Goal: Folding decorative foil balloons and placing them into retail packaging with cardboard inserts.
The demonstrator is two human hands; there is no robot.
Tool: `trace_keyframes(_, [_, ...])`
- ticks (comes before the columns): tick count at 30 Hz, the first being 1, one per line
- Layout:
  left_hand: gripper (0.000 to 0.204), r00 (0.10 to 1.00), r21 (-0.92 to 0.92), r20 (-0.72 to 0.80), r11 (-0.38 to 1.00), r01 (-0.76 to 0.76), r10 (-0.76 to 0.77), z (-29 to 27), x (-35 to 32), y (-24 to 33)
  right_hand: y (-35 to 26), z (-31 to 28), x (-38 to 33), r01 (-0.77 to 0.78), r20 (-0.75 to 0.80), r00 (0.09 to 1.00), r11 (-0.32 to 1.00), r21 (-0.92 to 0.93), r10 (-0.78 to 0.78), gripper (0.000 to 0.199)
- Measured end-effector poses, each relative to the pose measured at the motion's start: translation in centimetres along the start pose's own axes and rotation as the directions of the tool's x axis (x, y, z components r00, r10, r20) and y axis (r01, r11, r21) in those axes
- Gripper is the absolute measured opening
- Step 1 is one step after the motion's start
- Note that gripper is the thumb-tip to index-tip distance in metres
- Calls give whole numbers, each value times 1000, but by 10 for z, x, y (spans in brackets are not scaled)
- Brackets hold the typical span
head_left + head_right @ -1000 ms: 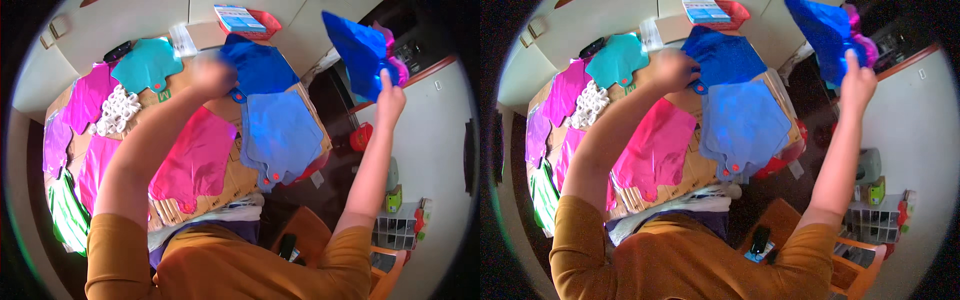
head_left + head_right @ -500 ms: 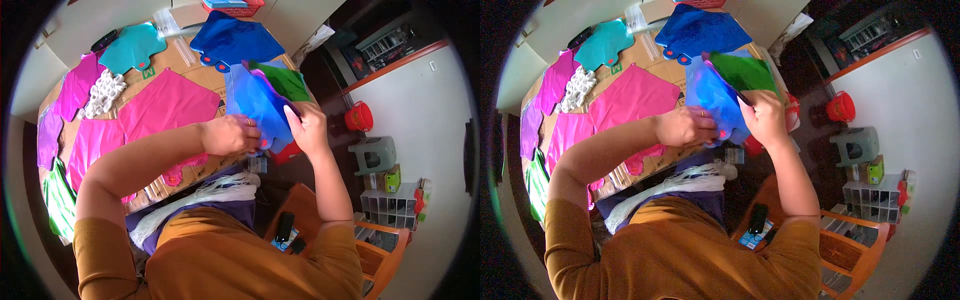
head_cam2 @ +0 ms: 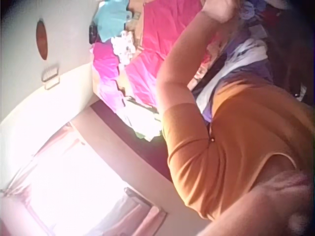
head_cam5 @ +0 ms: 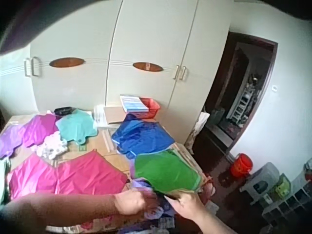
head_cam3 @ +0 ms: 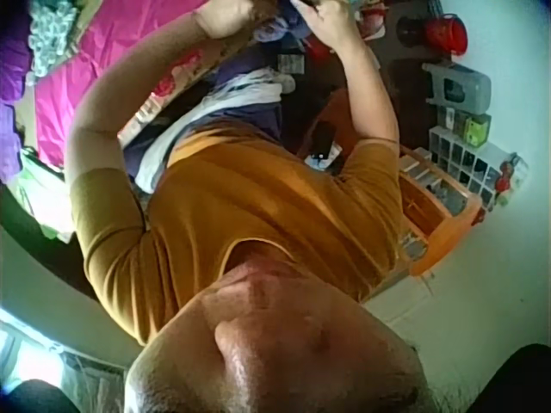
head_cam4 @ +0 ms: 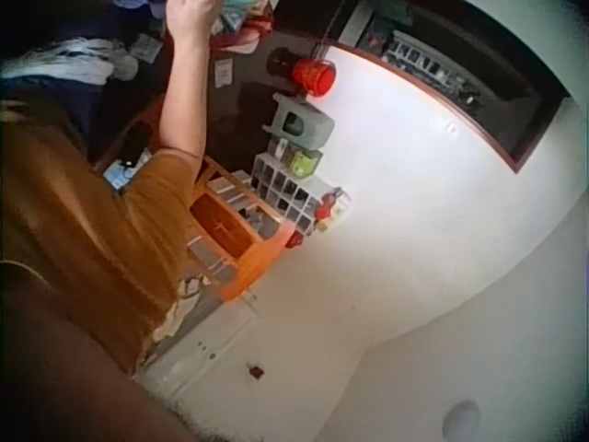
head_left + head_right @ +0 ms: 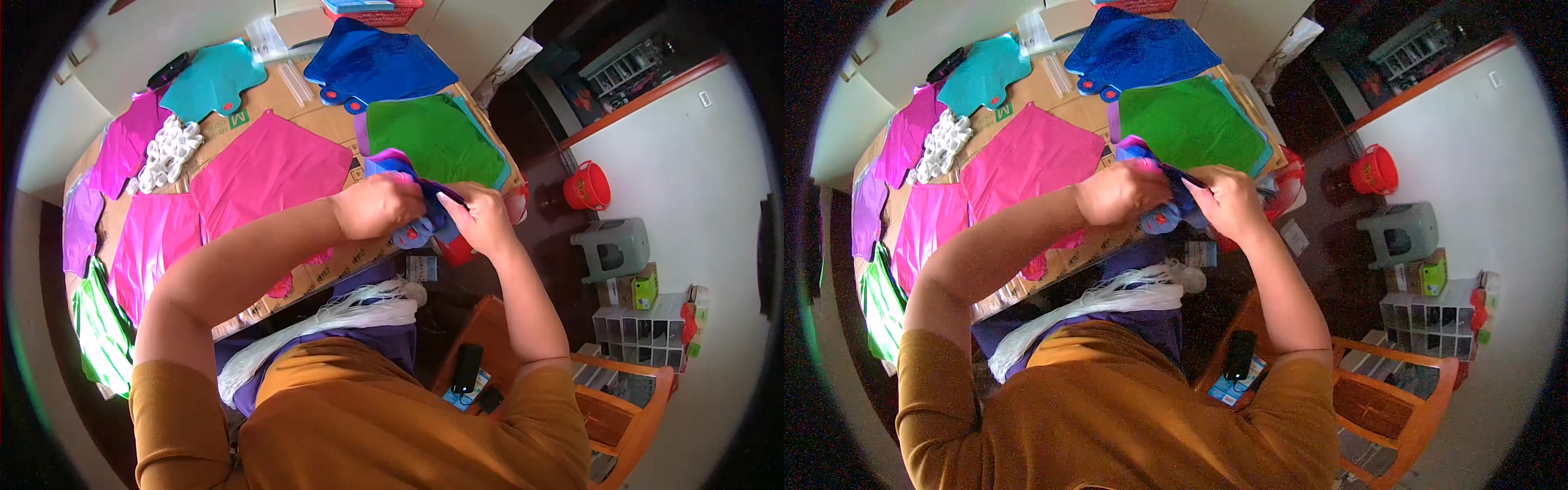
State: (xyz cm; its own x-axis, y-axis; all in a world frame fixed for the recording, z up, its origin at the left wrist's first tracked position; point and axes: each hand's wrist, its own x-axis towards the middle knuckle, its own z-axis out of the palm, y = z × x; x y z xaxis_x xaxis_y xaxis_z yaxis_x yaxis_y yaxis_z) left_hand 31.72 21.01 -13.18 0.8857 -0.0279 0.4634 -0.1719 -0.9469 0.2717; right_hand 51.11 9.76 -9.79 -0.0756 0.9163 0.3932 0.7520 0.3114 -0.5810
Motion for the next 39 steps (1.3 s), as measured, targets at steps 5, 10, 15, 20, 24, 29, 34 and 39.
trace_keyframes(5, [11, 860, -532, 150, 693, 487, -488, -14, 13, 5, -10, -20, 9, 52, 44, 998, 990, -129, -46, 16])
trace_keyframes(10, [14, 714, -613, 387, 415, 672, -584, -24, 22, -8, -12, -15, 6, -111, 171, 980, 993, 42, 103, 28])
trace_keyframes(15, [13, 780, -539, 133, 616, 574, -611, -22, 28, -6, -15, -15, 7, -252, 203, 946, 967, -30, 253, 31])
trace_keyframes(20, [16, 985, 407, -129, 912, -55, 117, -30, 37, 21, 0, 1, -3, -391, -16, 920, 920, 39, 392, 27])
trace_keyframes(24, [28, 987, 638, 155, 767, -64, -46, -14, 13, 14, 30, -9, 6, -689, 34, 703, 669, 280, 710, 9])
trace_keyframes(29, [46, 883, 354, 1, 826, 438, -469, -11, 7, 8, 142, -147, 40, -442, -73, 547, 362, 821, 834, 39])
trace_keyframes(34, [49, 868, 281, -7, 832, 479, -497, -14, 10, 4, 179, -307, 61, -527, -598, 417, 718, 455, 685, 40])
trace_keyframes(39, [39, 821, 139, -180, 812, 567, -542, -18, -6, 6, 38, -252, 133, -432, -473, 839, 857, -280, 268, 40])
